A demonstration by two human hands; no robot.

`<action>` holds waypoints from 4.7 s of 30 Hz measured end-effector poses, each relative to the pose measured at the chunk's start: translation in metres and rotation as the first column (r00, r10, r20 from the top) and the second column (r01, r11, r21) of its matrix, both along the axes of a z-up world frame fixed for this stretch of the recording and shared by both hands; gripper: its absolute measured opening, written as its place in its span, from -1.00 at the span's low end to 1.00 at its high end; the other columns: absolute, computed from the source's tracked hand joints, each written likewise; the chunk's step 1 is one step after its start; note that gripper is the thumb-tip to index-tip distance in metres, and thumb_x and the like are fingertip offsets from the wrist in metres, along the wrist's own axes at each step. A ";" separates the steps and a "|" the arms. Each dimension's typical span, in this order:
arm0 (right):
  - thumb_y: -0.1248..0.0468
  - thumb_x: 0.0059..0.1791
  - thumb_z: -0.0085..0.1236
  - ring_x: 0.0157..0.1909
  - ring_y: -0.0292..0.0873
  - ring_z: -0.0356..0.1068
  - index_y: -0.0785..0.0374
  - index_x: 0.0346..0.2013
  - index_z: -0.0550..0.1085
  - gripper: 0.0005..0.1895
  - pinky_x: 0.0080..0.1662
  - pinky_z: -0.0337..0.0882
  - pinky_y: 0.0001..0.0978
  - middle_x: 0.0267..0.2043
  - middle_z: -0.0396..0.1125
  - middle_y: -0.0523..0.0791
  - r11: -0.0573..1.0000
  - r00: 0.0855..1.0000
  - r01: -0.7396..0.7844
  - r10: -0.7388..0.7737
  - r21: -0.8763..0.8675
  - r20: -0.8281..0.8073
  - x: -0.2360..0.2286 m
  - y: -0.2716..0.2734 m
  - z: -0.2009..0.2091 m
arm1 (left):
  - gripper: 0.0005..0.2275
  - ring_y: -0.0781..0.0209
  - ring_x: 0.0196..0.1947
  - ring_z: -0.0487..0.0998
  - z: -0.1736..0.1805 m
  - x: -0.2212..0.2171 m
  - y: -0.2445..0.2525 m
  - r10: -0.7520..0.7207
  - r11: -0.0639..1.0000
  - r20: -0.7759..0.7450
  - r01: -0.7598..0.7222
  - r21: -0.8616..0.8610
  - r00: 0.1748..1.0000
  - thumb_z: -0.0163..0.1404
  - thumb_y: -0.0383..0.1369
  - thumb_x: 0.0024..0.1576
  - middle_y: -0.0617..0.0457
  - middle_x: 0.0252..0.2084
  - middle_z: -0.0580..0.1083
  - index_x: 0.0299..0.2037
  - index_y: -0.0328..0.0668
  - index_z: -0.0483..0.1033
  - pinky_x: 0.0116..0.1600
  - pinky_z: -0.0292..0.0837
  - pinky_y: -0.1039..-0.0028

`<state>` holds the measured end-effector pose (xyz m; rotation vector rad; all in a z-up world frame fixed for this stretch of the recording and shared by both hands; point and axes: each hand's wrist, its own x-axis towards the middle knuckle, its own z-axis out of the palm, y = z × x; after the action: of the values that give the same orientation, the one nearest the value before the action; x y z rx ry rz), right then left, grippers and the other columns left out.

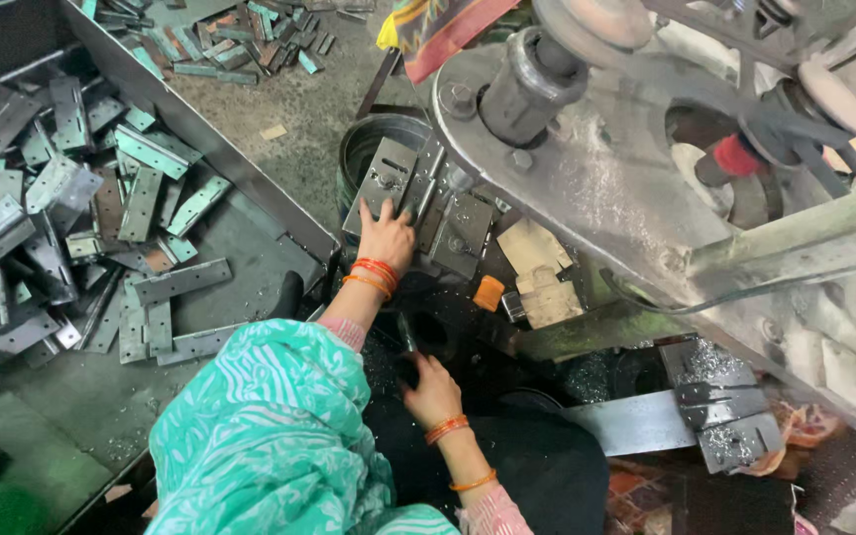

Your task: The person operates a manual press machine to process metal hinge components. They repeatedly pick up a hinge from a bin, place it into the machine's die, and pull a lever to activate the press. The processed hinge is then removed and placed back into the bin.

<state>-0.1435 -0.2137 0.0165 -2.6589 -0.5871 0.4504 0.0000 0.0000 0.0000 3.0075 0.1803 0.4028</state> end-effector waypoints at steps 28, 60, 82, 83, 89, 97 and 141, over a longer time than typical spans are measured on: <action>0.12 -0.06 0.20 0.07 0.24 0.41 0.12 0.25 0.35 -0.41 0.05 0.45 0.05 0.12 0.33 0.12 0.974 0.989 -0.149 0.146 -0.171 -0.031 0.035 0.002 0.012 | -0.78 -0.13 0.39 0.19 -0.016 0.014 -0.010 0.020 0.998 0.033 -0.018 -0.053 0.999 -0.07 -0.32 0.13 0.14 0.15 0.48 -0.21 -0.01 0.69 0.37 -0.15 -0.47; 0.13 -0.14 0.25 0.04 0.20 0.43 0.12 0.11 0.45 -0.48 -0.01 0.46 0.01 0.06 0.40 0.04 1.000 1.000 -0.018 0.018 0.011 0.022 0.001 -0.002 -0.014 | -0.67 -0.12 0.55 -0.09 -0.012 0.038 0.002 0.002 0.996 -0.080 -0.009 -0.084 0.997 -0.22 -0.28 0.23 0.19 0.41 0.30 -0.01 -0.02 0.65 0.36 -0.46 -0.55; 0.15 -0.14 0.30 0.05 0.27 0.40 0.02 0.16 0.40 -0.43 -0.01 0.46 0.06 0.23 0.26 0.07 0.999 0.998 -0.047 0.047 0.005 0.032 -0.003 -0.014 -0.058 | -0.70 -0.11 0.51 -0.01 -0.003 0.046 0.007 -0.007 1.000 -0.014 0.007 -0.014 1.000 -0.16 -0.26 0.16 0.15 0.29 0.38 -0.07 0.01 0.66 0.34 -0.42 -0.53; 0.15 -0.15 0.30 0.05 0.28 0.39 0.04 0.16 0.40 -0.42 0.00 0.45 0.07 0.20 0.28 0.07 0.998 0.998 -0.059 0.059 -0.020 0.023 0.002 -0.011 -0.049 | -0.70 -0.12 0.50 0.00 -0.001 0.042 0.008 -0.002 1.000 0.004 0.002 -0.006 1.000 -0.13 -0.26 0.13 0.14 0.27 0.39 -0.09 0.02 0.67 0.33 -0.42 -0.53; 0.11 -0.08 0.14 0.06 0.21 0.43 0.13 0.22 0.40 -0.44 0.07 0.46 0.01 0.02 0.41 0.11 0.976 0.986 -0.161 0.153 -0.144 -0.069 0.047 0.004 0.010 | -0.78 -0.03 0.41 0.20 0.015 0.008 0.003 -0.048 0.999 -0.096 0.050 0.014 0.994 -0.05 -0.27 0.11 0.17 0.02 0.52 -0.17 0.04 0.69 0.42 -0.38 -0.50; 0.10 -0.09 0.17 0.10 0.23 0.40 0.07 0.20 0.44 -0.46 0.09 0.44 0.02 0.06 0.39 0.12 0.971 0.986 -0.154 0.138 -0.182 -0.095 0.039 0.018 0.041 | -0.80 -0.13 0.37 0.22 0.028 -0.073 -0.018 -0.121 0.966 -0.182 0.158 0.204 0.976 -0.02 -0.23 0.13 0.09 0.01 0.53 -0.15 0.10 0.67 0.40 -0.24 -0.46; 0.27 -0.06 0.20 -0.08 0.04 0.55 0.23 0.00 0.54 -0.68 -0.02 0.52 -0.18 -0.02 0.49 0.01 0.930 0.969 -0.183 0.115 0.318 0.221 0.087 0.028 0.054 | -0.58 -0.16 0.47 0.03 0.015 -0.036 0.003 -0.104 0.988 -0.196 0.078 -0.135 0.975 0.13 -0.16 0.00 0.07 0.32 0.33 0.05 -0.11 0.57 0.33 -0.18 -0.52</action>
<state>-0.0563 -0.1855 0.0705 -2.3520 -0.8499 0.1082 -0.0357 0.0032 0.0147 2.9131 0.0792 0.0719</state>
